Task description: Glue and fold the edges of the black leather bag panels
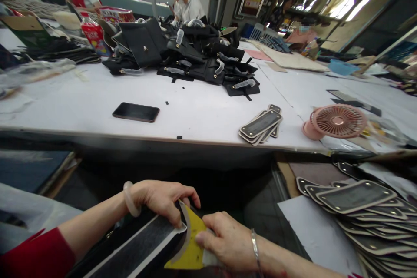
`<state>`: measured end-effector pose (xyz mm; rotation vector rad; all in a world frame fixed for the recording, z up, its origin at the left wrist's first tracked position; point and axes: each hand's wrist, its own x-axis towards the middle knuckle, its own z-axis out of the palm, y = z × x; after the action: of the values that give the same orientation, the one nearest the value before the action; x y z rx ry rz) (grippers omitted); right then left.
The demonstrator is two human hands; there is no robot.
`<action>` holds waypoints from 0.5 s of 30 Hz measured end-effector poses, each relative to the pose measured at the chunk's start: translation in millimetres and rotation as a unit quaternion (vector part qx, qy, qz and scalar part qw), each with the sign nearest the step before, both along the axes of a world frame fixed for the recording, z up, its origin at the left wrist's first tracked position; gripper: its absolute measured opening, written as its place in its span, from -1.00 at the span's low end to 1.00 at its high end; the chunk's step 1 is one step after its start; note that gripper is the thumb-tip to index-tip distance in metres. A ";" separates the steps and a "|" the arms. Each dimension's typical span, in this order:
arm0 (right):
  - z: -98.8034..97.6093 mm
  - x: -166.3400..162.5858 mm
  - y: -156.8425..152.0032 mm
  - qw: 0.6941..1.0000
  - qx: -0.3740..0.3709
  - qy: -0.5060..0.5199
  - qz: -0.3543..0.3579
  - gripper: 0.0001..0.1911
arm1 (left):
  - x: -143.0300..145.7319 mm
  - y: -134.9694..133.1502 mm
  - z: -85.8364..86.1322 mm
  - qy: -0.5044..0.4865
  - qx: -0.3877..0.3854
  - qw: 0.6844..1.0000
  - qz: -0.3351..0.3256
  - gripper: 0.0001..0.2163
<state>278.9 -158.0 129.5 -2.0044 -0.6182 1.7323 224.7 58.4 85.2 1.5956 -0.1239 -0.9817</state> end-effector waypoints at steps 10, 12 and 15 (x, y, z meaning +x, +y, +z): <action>-9.6 -6.5 0.3 0.998 -0.003 0.052 -0.024 -0.80 | -2.2 3.8 3.0 -0.048 0.023 0.999 0.011 -0.33; -5.2 -8.5 3.2 0.999 -0.014 0.041 -0.029 -0.78 | -3.2 4.2 3.5 -0.049 0.019 0.998 0.015 -0.34; -2.7 -13.2 5.5 0.998 -0.004 0.038 -0.045 -0.73 | -4.3 4.3 3.5 -0.052 0.017 0.998 0.018 -0.36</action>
<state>265.8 -152.6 126.8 -1.9309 -0.4888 1.7505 220.4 62.7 88.7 1.6746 -0.1505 -0.8767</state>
